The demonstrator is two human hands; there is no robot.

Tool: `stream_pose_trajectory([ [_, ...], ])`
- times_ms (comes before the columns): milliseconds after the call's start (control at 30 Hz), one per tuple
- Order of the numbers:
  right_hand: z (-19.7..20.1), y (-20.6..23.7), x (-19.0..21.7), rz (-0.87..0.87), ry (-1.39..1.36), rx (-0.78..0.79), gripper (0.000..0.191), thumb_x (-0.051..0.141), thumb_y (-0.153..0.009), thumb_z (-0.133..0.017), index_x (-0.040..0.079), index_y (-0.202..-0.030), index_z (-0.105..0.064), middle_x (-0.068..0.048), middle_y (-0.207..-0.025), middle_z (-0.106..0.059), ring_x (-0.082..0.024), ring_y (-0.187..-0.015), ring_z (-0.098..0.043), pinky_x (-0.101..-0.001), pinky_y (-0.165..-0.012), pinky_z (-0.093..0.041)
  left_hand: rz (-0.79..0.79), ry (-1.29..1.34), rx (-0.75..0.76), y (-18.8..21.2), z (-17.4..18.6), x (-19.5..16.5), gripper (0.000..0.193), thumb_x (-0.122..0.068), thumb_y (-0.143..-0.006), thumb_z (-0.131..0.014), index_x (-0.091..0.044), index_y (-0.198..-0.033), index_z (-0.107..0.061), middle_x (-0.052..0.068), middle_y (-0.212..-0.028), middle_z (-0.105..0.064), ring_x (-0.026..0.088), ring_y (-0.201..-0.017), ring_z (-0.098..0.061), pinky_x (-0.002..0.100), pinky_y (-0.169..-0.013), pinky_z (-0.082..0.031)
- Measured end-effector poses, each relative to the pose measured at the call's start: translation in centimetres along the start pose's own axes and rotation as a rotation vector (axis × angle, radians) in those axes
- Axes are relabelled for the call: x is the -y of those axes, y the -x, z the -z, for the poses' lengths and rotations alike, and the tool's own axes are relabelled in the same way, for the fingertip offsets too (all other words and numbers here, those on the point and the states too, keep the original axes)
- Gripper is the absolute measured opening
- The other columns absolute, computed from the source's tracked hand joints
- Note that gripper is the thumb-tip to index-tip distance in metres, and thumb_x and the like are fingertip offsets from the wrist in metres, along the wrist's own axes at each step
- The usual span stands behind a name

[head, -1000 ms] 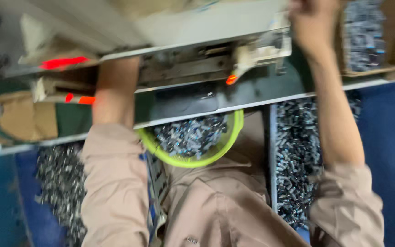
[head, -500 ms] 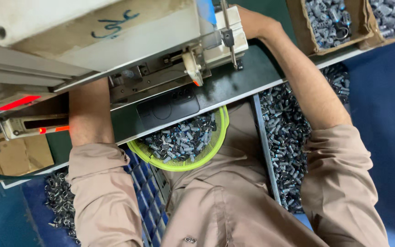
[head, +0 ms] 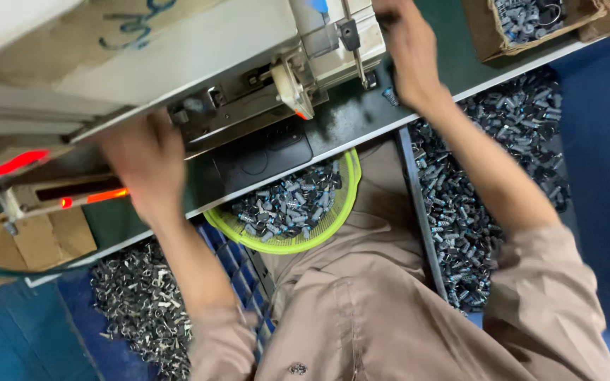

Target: The person repeatedly picks small cylindrical components and metal rings from a green basket, inserts them into a press machine, and removes the assembled keychains. The finished keychains are placed into a large blue bin. The process is continuous and repetitive throughout the clip.

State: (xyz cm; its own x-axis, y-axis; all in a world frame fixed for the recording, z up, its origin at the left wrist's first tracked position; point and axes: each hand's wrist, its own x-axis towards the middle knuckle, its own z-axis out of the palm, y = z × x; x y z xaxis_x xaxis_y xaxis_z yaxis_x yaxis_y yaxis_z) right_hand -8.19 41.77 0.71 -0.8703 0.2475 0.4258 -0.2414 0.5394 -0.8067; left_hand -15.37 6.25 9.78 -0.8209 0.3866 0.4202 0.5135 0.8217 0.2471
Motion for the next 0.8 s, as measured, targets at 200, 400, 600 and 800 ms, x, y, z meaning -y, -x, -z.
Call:
stream_pose_trajectory([
  [200,1.0,10.8,1.2,0.205,0.606,0.086,0.021,0.02,-0.096,-0.065,0.008,-0.113,-0.069,-0.014,-0.13,-0.063,-0.035,-0.115,-0.059,-0.0444,-0.095,-0.047,-0.146,0.53,-0.281,10.7,-2.3,-4.5,0.008,-0.005,-0.091,-0.065,0.002,-0.092,-0.069,0.014,-0.092,-0.072,0.032,-0.087,-0.07,0.043,-0.081,-0.055],
  [400,-1.8,15.6,-0.5,-0.115,-0.328,-0.294,0.036,-0.009,-0.093,-0.075,0.009,-0.12,-0.06,-0.009,-0.112,-0.066,-0.021,-0.098,-0.063,-0.031,-0.083,-0.053,-0.287,0.497,0.172,13.4,-6.7,-6.2,0.012,-0.003,-0.089,-0.072,-0.002,-0.1,-0.07,0.012,-0.098,-0.072,0.03,-0.088,-0.068,0.04,-0.075,-0.054],
  [600,-2.1,18.5,1.0,0.002,-0.778,-0.439,0.053,0.009,-0.094,-0.08,0.013,-0.126,-0.038,-0.007,-0.091,-0.066,-0.023,-0.087,-0.071,-0.0323,-0.083,-0.059,-0.283,0.212,0.647,17.2,-10.0,-5.5,0.045,-0.018,-0.077,-0.077,-0.004,-0.118,-0.064,0.014,-0.108,-0.063,0.035,-0.101,-0.061,0.045,-0.081,-0.05],
  [800,-1.9,17.1,1.9,0.013,-0.764,-0.459,0.054,-0.004,-0.089,-0.083,0.013,-0.121,-0.042,-0.007,-0.093,-0.066,-0.024,-0.088,-0.069,-0.033,-0.08,-0.059,-0.255,0.174,0.699,19.6,-12.5,-4.4,0.042,-0.01,-0.076,-0.074,-0.001,-0.115,-0.061,0.015,-0.101,-0.06,0.034,-0.096,-0.061,0.045,-0.08,-0.05],
])
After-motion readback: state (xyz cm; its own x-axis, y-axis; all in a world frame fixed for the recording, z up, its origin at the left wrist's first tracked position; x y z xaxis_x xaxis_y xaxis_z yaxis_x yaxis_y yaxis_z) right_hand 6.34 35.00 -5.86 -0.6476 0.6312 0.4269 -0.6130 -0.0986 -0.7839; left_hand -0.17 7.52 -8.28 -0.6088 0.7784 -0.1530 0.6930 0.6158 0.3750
